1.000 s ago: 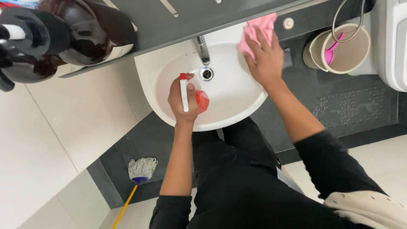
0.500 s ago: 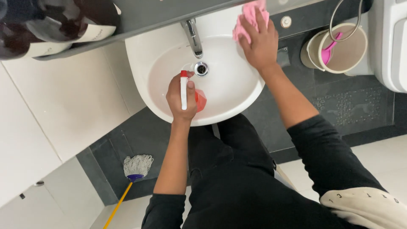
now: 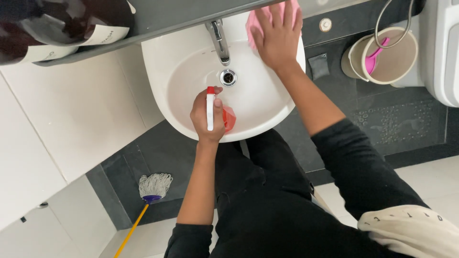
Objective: The person cleans a bathroom sink and surrounding surfaces using a pink cloth and a red spray bottle. They wipe the sink basin, faucet, and adjacent tiled walls, then spray the wall and wipe it down with the cloth.
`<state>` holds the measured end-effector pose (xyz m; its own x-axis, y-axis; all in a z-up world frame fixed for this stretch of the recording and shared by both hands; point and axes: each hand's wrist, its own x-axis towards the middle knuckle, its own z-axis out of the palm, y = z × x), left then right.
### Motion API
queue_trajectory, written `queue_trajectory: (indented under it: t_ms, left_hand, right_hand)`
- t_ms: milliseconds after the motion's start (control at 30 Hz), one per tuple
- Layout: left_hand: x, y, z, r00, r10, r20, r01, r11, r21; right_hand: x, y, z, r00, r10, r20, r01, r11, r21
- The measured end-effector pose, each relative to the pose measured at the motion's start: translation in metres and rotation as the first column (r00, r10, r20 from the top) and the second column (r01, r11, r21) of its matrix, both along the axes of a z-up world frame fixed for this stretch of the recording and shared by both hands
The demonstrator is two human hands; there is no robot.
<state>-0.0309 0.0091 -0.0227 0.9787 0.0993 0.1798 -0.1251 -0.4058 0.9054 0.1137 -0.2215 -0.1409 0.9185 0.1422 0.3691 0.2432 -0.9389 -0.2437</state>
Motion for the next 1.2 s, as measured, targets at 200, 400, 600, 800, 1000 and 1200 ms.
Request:
queue_trajectory:
  t_ms: [200,400,600,800,1000,1200]
  left_hand:
    - [0.003,0.0,-0.005,1.0,0.022,-0.014,-0.022,0.999,-0.022]
    - [0.008,-0.006,-0.005,0.997,0.046,-0.054,-0.047,0.999,-0.02]
    - [0.004,-0.002,-0.003,0.999,0.013,0.031,-0.013,1.0,0.009]
    - [0.0,0.011,0.021,0.995,-0.09,0.052,0.094,0.993,-0.073]
    - [0.007,0.009,0.073,0.916,-0.389,-0.099,0.385,0.921,-0.056]
    - [-0.002,0.003,0.082,0.691,-0.537,-0.484,0.622,0.783,0.019]
  right_hand:
    - [-0.02,0.0,0.012,0.998,0.046,-0.049,-0.042,0.996,0.084]
    - [0.018,0.037,0.0,0.981,0.191,-0.037,-0.184,0.973,0.14]
    - [0.018,-0.021,0.006,0.984,0.173,0.032,-0.172,0.984,-0.037]
    - [-0.106,-0.065,-0.018,0.946,-0.099,-0.309,0.189,0.941,0.279]
    - [-0.246,0.003,-0.017,0.932,-0.176,-0.315,0.31,0.839,0.447]
    - [-0.263,0.027,0.054,0.803,0.009,-0.596,0.596,-0.059,0.801]
